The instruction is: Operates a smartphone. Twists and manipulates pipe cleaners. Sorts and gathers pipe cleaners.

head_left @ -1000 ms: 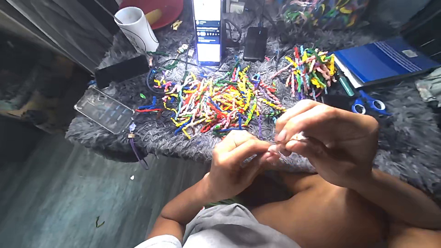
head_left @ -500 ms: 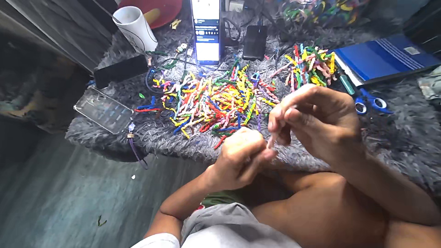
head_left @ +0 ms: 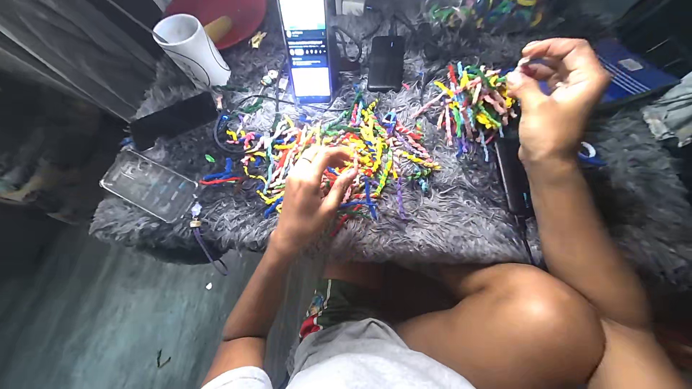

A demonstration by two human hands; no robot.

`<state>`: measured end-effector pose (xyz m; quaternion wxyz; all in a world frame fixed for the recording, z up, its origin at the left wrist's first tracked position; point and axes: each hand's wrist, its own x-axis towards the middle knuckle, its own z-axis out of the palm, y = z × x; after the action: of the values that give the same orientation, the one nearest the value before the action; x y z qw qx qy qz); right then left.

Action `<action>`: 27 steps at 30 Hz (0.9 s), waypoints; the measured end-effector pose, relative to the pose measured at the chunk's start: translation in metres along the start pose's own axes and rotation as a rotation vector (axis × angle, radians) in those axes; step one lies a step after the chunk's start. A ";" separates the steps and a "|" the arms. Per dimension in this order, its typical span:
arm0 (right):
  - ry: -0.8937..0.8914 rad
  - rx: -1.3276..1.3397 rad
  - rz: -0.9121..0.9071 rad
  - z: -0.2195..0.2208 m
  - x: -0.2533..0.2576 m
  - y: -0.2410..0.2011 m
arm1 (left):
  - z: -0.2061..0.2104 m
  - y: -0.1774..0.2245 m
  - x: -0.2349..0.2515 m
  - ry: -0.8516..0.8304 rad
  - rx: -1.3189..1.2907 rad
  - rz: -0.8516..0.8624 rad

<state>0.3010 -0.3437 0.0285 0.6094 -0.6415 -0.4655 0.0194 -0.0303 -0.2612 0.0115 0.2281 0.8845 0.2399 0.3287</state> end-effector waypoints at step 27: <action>-0.822 0.043 -0.302 0.050 -0.065 -0.073 | 0.046 0.006 -0.036 0.166 -0.231 0.077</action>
<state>0.1927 -0.3586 0.0393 0.3825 -0.4925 -0.7574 0.1935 -0.0205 -0.2979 -0.0329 0.2950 0.8306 0.1846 0.4347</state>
